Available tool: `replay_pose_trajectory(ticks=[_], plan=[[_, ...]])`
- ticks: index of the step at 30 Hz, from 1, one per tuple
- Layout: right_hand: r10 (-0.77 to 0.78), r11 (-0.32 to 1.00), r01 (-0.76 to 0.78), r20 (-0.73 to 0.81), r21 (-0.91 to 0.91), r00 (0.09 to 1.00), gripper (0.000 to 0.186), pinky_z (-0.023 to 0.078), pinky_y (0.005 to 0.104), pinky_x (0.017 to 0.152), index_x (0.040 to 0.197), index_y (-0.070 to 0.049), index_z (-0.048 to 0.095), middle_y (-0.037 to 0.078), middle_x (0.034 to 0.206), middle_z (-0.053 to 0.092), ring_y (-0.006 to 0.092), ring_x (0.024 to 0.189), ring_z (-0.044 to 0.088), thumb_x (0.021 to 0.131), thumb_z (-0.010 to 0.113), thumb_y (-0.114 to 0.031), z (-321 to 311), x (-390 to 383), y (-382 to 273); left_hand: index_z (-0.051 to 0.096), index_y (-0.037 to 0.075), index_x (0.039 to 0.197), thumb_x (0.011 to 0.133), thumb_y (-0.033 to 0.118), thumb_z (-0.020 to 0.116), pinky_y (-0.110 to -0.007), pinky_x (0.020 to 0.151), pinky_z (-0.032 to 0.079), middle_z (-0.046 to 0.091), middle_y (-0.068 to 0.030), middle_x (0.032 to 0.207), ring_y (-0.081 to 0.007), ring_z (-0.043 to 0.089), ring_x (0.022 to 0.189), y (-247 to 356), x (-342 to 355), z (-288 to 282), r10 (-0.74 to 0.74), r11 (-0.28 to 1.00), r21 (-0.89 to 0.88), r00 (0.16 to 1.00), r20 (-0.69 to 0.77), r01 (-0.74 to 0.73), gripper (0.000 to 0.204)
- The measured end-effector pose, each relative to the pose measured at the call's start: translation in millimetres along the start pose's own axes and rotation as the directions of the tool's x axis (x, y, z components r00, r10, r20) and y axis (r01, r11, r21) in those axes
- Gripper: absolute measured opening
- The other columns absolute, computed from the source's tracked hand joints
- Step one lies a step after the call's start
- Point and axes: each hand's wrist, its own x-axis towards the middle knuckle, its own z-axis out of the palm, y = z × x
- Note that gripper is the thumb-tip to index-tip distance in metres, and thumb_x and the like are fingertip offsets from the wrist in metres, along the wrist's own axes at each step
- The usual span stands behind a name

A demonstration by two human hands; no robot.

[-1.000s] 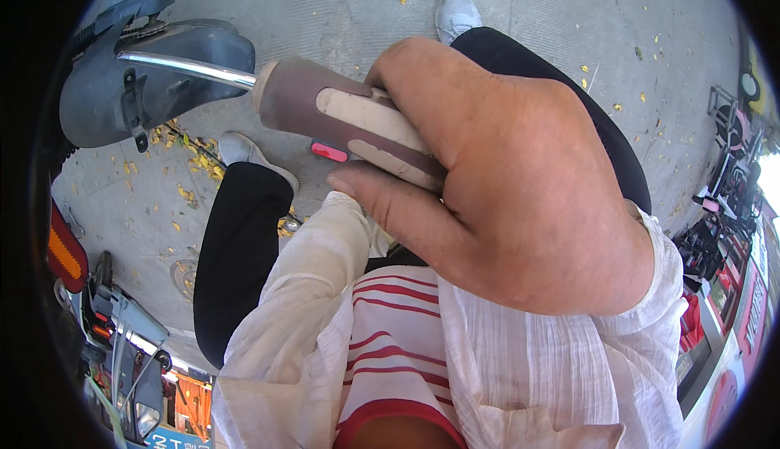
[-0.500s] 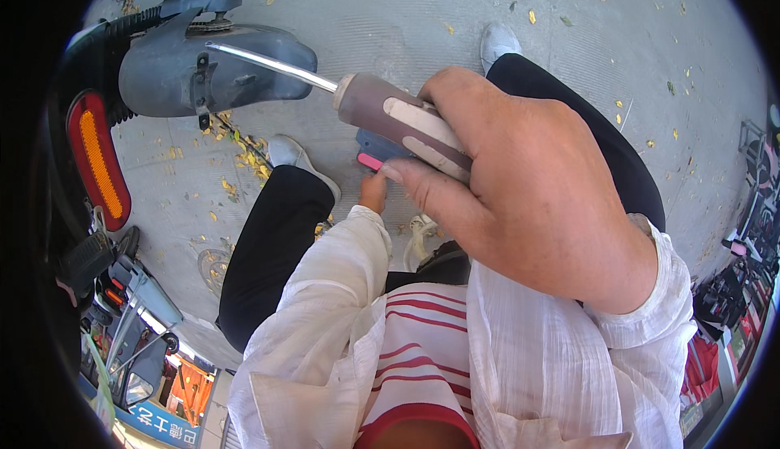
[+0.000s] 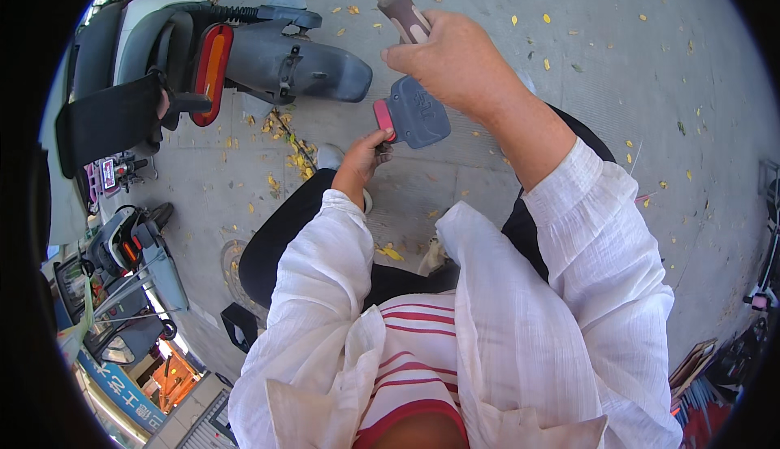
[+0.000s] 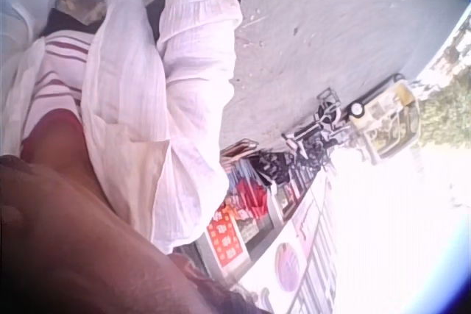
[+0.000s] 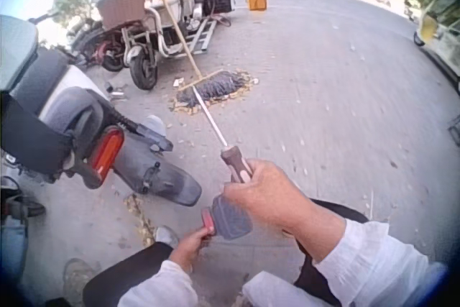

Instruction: The person uses a screwdriver to remove screws from the rear reflector and license plate holder of a scooter. They detach the reflector and plate holder, place them on the ground, then reattach them and tighten the screws.

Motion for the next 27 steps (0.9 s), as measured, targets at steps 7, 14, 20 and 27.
replay_pose_trajectory(ticks=[7, 14, 20, 27], plan=[[-0.171, 0.977, 0.153, -0.119, -0.147, 0.978, 0.038, 0.048, 0.0374, 0.063, 0.089, 0.003, 0.063, 0.016, 0.071, 0.062, 0.0244, 0.064, 0.061, 0.078, 0.070, -0.033, 25.0, 1.5, 10.7, 0.065, 0.006, 0.093, 0.081, 0.030, 0.072, -0.023, 0.062, 0.039, 0.061, 0.0020, 0.081, -0.0068, 0.048, 0.067, 109.8, -112.0, 9.1, 0.280, 0.929, 0.226, 0.956, 0.091, -0.293, 0.028], [0.038, 0.996, -0.048, 0.135, 0.075, 0.990, 0.036, 0.048, 0.0343, 0.058, 0.095, 0.000, 0.063, 0.009, 0.076, 0.062, 0.0189, 0.066, 0.059, 0.080, 0.071, -0.032, 36.3, -9.1, -2.6, 0.067, -0.005, 0.086, 0.073, 0.032, 0.074, -0.027, 0.063, 0.040, 0.059, -0.0031, 0.071, -0.0105, 0.051, 0.067, 148.9, -195.8, -1.6, 0.455, 0.652, 0.668, 0.890, 0.035, -0.360, 0.040], [0.239, 0.912, -0.358, 0.451, 0.200, 0.860, 0.033, 0.044, 0.0249, 0.048, 0.099, -0.005, 0.060, 0.002, 0.076, 0.052, 0.0098, 0.061, 0.052, 0.085, 0.068, -0.034, 50.3, -11.7, -12.4, 0.067, -0.004, 0.084, 0.074, 0.033, 0.074, -0.026, 0.060, 0.040, 0.056, -0.0020, 0.067, -0.0101, 0.050, 0.065, 149.9, -199.3, 2.1, 0.541, 0.614, 0.686, 0.841, -0.007, -0.390, 0.039], [0.237, 0.897, -0.362, 0.414, 0.255, 0.879, 0.034, 0.042, 0.0246, 0.047, 0.098, -0.006, 0.059, 0.001, 0.070, 0.052, 0.0095, 0.058, 0.051, 0.085, 0.068, -0.036, 62.2, 4.3, -11.8, 0.066, 0.001, 0.082, 0.078, 0.034, 0.073, -0.024, 0.058, 0.035, 0.055, 0.0018, 0.069, -0.0065, 0.046, 0.066, 157.9, -180.7, 8.2, 0.527, 0.654, 0.619, 0.849, 0.039, -0.435, 0.034]])
